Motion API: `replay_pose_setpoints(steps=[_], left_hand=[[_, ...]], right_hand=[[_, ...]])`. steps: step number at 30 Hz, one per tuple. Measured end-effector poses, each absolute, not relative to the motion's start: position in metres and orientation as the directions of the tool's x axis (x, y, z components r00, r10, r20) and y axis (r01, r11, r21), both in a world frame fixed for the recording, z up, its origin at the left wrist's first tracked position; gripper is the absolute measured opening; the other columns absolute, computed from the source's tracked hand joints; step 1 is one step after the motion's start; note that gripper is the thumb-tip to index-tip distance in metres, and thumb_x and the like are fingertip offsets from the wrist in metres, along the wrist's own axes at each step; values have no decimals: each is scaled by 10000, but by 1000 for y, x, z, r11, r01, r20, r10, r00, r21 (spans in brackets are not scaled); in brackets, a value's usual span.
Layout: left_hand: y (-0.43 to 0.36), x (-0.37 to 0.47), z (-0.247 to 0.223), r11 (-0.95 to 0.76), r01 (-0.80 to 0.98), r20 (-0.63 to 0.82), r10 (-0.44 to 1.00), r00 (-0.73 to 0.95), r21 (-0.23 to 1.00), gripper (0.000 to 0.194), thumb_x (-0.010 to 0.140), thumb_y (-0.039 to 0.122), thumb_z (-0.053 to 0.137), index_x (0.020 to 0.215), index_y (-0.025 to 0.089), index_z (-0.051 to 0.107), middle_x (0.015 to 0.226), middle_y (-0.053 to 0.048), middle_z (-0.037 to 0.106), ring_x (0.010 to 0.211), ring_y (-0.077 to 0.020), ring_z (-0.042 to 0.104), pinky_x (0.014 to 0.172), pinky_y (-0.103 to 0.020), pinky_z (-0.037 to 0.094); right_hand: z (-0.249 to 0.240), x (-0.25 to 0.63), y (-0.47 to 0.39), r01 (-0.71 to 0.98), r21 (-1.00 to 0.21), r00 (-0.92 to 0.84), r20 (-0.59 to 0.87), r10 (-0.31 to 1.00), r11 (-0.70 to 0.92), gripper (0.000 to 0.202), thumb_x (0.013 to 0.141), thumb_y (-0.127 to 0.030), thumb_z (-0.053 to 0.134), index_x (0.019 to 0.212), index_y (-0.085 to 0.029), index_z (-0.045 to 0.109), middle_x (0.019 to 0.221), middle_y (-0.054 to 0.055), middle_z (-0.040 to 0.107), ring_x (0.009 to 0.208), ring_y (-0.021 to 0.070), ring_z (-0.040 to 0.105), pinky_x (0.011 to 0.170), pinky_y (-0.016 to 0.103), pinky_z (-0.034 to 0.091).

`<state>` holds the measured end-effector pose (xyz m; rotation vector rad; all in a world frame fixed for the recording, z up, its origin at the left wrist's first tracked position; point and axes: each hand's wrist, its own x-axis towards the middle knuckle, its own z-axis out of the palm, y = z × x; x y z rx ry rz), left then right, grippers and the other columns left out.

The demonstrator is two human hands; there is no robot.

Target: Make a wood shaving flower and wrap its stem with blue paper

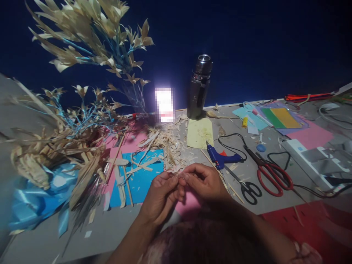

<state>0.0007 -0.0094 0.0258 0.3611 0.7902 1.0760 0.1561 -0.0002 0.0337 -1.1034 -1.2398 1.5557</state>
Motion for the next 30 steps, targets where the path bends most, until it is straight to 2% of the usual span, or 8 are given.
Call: replay_pose_setpoints(steps=[9,13,16,19,21,24,28,30], left_hand=[[-8,2,26,437,-631,-374,896,240,641,231,671,222,935,744,110,746,640,-30,723,458,-95,608,432,-192,529],[-8,-2,23,400,-607,-322,916,239,687,265,647,281,954,753,133,761,578,-19,708,415,-104,598,399,-190,494],[-7,-7,18,409,-593,-294,912,286,694,288,608,316,975,701,146,761,539,-28,708,372,-112,594,384,-190,486],[-8,-9,15,460,-573,-304,886,350,678,285,584,297,983,639,153,744,493,-20,684,335,-119,581,353,-188,465],[-9,-8,16,477,-577,-299,875,379,663,316,574,338,984,603,156,727,462,-13,659,315,-122,563,334,-195,454],[-11,-7,19,464,-593,-278,882,381,659,374,580,412,974,566,158,700,431,-2,618,297,-108,527,311,-188,429],[-13,-6,20,458,-603,-256,883,393,654,336,628,362,953,594,163,684,400,26,558,285,-81,458,297,-167,394],[-13,-7,19,472,-596,-241,871,428,649,323,633,345,950,616,159,686,388,35,534,280,-78,440,289,-165,389]], right_hand=[[35,160,-2,-22,-998,-249,-53,967,-61,161,934,-343,671,865,-205,719,711,33,719,617,175,646,591,289,488],[40,163,-2,135,-982,-210,100,972,130,83,896,-226,663,846,-217,730,709,17,737,628,170,646,633,289,482],[47,168,-3,200,-945,-278,199,940,259,116,894,-180,640,860,-228,739,731,9,747,667,166,662,701,290,490],[52,173,-3,180,-934,-375,224,899,308,106,928,-281,670,897,-226,755,708,5,720,635,156,631,658,272,471],[54,175,-3,155,-928,-408,252,878,339,184,898,-389,742,964,-219,766,685,-1,698,585,146,587,609,262,446],[54,175,-4,133,-920,-421,283,862,368,336,820,-441,822,1063,-216,765,695,-5,709,564,140,571,615,266,451],[55,170,-5,140,-943,-309,248,918,302,118,855,-281,736,937,-211,784,756,16,736,632,148,617,634,266,465],[57,168,-4,79,-974,-311,180,933,214,104,875,-251,688,856,-200,778,747,24,735,654,152,634,647,269,478]])
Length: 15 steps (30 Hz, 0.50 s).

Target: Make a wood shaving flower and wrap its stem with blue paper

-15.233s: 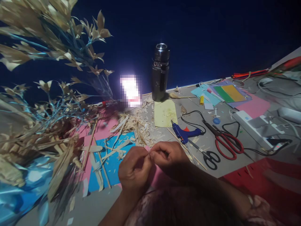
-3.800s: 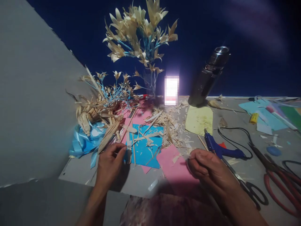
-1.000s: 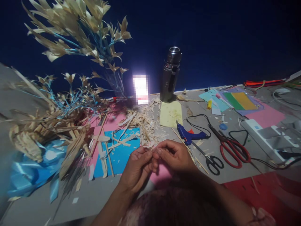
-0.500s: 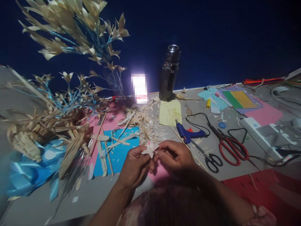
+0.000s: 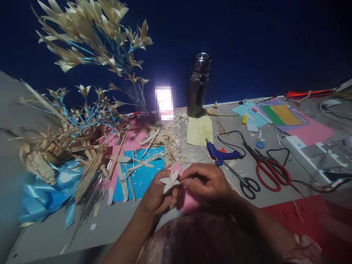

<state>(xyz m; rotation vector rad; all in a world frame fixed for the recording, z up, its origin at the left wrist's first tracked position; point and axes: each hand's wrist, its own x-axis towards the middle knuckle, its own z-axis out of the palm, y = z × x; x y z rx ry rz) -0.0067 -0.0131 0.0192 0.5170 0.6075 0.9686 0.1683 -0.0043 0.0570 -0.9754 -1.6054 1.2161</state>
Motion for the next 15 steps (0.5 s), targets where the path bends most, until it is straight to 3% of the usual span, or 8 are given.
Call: replay_pose_setpoints(steps=[5,11,15], left_hand=[[-13,-9,14,466,-628,-226,876,426,623,252,687,280,919,699,159,699,424,36,572,294,-70,458,293,-136,368],[-11,-12,2,510,-560,-215,834,508,653,323,635,359,940,598,147,699,371,3,587,213,-74,410,241,-142,304],[-10,-16,-2,552,-477,-230,784,577,684,386,554,426,968,540,141,707,345,-17,571,216,-118,465,234,-164,305]], right_hand=[[63,170,1,-49,-998,-399,-16,917,-38,120,849,-253,701,766,-179,745,733,28,731,659,152,639,603,248,477],[64,167,4,-59,-995,-423,-44,905,-75,34,780,-191,768,774,-157,763,716,-3,683,597,96,538,542,212,392],[62,166,3,-69,-996,-487,-13,874,-54,14,767,-173,786,769,-160,783,691,-14,665,580,88,514,537,216,370]])
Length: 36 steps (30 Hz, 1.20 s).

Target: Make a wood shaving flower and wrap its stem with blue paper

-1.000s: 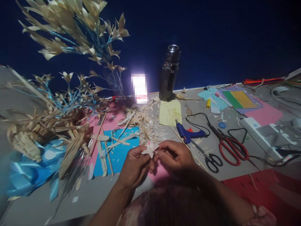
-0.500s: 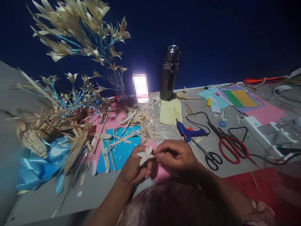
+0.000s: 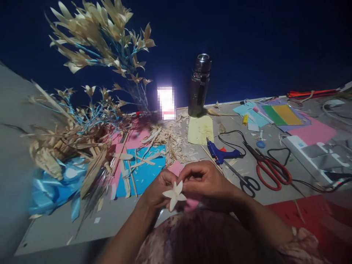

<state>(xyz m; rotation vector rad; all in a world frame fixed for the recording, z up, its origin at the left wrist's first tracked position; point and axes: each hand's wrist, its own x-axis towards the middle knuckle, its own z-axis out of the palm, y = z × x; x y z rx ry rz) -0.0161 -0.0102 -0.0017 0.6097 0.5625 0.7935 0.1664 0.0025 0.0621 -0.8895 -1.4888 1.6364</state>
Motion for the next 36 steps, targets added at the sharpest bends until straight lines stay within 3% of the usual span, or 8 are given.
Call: replay_pose_setpoints(steps=[5,10,18,22,28,33,36], left_hand=[[-6,-21,5,592,-365,-267,720,641,718,376,460,379,1007,497,134,725,459,-87,681,284,-130,526,295,-197,362],[-3,-22,19,635,-273,-320,657,683,723,371,450,367,1010,548,116,756,458,-82,675,311,-128,534,326,-202,390],[-1,-12,32,708,-209,-357,562,746,675,432,460,354,992,728,103,763,480,-35,670,301,-127,545,301,-186,391],[0,-7,31,717,-129,-385,507,771,685,389,470,362,982,669,117,754,497,-33,681,294,-98,507,299,-180,352],[3,-3,39,659,3,-400,453,797,752,225,579,275,900,619,133,730,446,-19,642,295,-81,468,326,-180,333],[0,-2,49,489,102,-432,633,642,867,111,658,224,794,666,146,715,498,-7,661,368,-99,543,387,-188,429],[-5,-2,51,423,56,-403,802,441,904,114,678,226,782,681,149,699,479,15,629,369,-84,517,400,-182,417]], right_hand=[[54,169,5,-88,-992,-559,123,820,88,65,787,-140,756,774,-177,809,698,-2,703,618,108,566,557,219,378],[49,175,11,-65,-968,-607,232,760,244,57,821,-178,761,789,-178,808,684,1,708,580,104,542,531,214,363],[55,189,20,-34,-963,-674,220,705,268,78,820,-209,804,779,-155,765,733,13,701,634,113,570,571,210,413],[60,195,27,-27,-950,-732,230,641,310,141,807,-243,847,743,-153,760,642,-30,614,589,89,505,567,208,385],[63,200,48,56,-977,-907,35,420,203,181,786,-309,858,774,-159,759,705,-21,675,596,88,534,545,203,380],[79,199,67,62,-996,-943,-37,331,63,158,794,-276,826,802,-138,748,727,-12,694,625,91,579,589,199,427],[88,202,70,-71,-997,-844,59,533,-2,175,829,-306,782,811,-139,735,732,0,693,664,117,611,646,227,468]])
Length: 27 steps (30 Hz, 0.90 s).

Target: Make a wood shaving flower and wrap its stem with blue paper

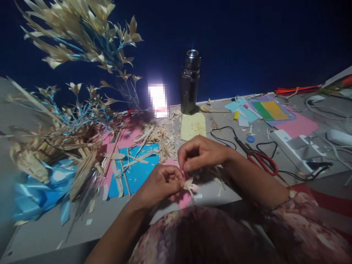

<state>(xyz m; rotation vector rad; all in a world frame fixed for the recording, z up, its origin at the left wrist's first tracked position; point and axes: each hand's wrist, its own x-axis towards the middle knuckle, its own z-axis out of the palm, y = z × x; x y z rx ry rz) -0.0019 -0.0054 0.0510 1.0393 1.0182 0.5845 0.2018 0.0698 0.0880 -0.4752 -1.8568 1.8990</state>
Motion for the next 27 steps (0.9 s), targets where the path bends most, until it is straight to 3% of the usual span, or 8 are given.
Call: replay_pose_setpoints(steps=[2,4,8,12,18,23,27], left_hand=[[-9,-1,51,404,-58,-371,880,295,913,161,688,254,791,672,160,661,445,38,591,342,-63,460,386,-167,352],[-12,0,50,389,-190,-356,915,188,901,206,688,277,810,690,170,634,426,59,559,333,-47,410,393,-162,309],[-10,6,48,385,-382,-358,923,144,840,225,674,257,823,742,178,624,387,94,485,336,-39,334,407,-164,259],[-5,14,47,354,-464,-332,934,131,812,211,691,259,807,701,165,618,406,84,477,365,-39,336,422,-167,262],[-8,14,42,295,-375,-312,950,16,879,193,714,264,819,707,170,650,443,86,481,396,-44,328,422,-169,239],[-13,12,43,218,-292,-255,962,-94,931,167,691,263,831,675,182,685,520,56,538,469,-76,398,471,-192,321],[-14,18,47,24,-72,-41,970,-239,997,99,702,199,803,659,208,714,621,16,614,555,-128,490,542,-238,405]], right_hand=[[84,203,65,-135,-990,-619,115,777,39,189,817,-322,796,781,-152,720,712,-10,672,659,117,590,640,227,459],[72,200,54,-144,-989,-377,95,921,43,190,815,-323,796,758,-164,710,686,-20,646,640,115,563,617,226,440],[41,186,26,-204,-965,-339,-90,936,-167,176,779,-312,810,784,-163,715,673,-16,644,591,112,546,566,227,415],[32,171,8,-205,-965,-287,-99,953,-162,176,711,-281,818,784,-158,715,703,-8,658,615,116,560,599,234,442],[38,165,4,-120,-988,-140,-78,987,-95,81,701,-196,727,774,-164,711,579,-59,542,509,84,424,494,205,329],[36,162,3,-80,-996,-92,58,994,50,42,724,-182,701,759,-175,722,697,-5,643,618,128,553,587,234,433],[35,160,3,-31,-976,-18,216,976,215,79,745,-146,669,751,-199,727,722,9,662,666,153,599,616,250,463]])
